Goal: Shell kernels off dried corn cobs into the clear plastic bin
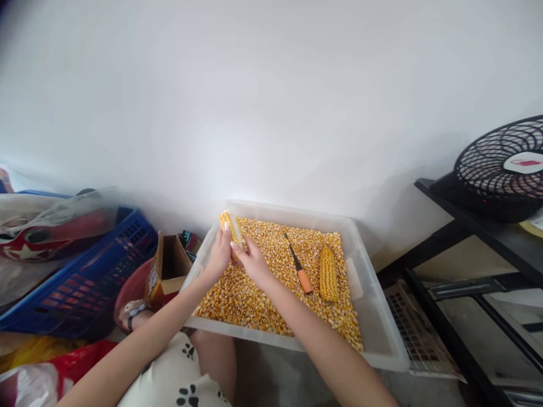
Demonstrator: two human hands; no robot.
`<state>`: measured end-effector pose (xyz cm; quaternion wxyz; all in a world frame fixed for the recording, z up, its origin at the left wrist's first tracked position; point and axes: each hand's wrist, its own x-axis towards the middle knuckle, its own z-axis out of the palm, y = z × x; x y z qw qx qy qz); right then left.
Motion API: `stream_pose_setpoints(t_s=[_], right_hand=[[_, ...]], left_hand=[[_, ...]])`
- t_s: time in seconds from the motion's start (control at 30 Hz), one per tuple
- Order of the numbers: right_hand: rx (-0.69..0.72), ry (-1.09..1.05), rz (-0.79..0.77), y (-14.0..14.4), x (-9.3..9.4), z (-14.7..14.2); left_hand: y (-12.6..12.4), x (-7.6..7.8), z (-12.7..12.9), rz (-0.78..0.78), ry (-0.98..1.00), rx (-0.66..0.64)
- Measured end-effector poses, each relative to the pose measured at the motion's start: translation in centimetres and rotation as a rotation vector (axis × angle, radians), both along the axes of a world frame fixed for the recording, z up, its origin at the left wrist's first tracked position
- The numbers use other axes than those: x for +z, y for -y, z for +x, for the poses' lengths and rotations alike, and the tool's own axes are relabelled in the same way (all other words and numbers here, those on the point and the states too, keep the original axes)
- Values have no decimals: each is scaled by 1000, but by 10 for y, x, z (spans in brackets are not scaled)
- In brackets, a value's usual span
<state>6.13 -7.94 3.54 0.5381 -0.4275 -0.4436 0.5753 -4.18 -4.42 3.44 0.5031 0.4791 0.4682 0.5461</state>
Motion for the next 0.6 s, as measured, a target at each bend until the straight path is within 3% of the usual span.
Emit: stream_pose_setpoints(t_s=[0.1,0.23,0.37,0.5,0.6], right_hand=[[-30,16,32,1,-1,0],[28,-32,-74,2,-7,-4],[80,-99,-193,4,-7,-6],[228,-47,-174,5,-2,-1],[233,-40,-168,4,-3,2]], left_hand=[[-3,10,-6,-16,-23,-18],[-8,17,-9,-149,152,-91],[-12,15,-7,-293,266,-197],[-15,11,-8,-320,283,-214],[-18,8,-9,-338,328,-208]])
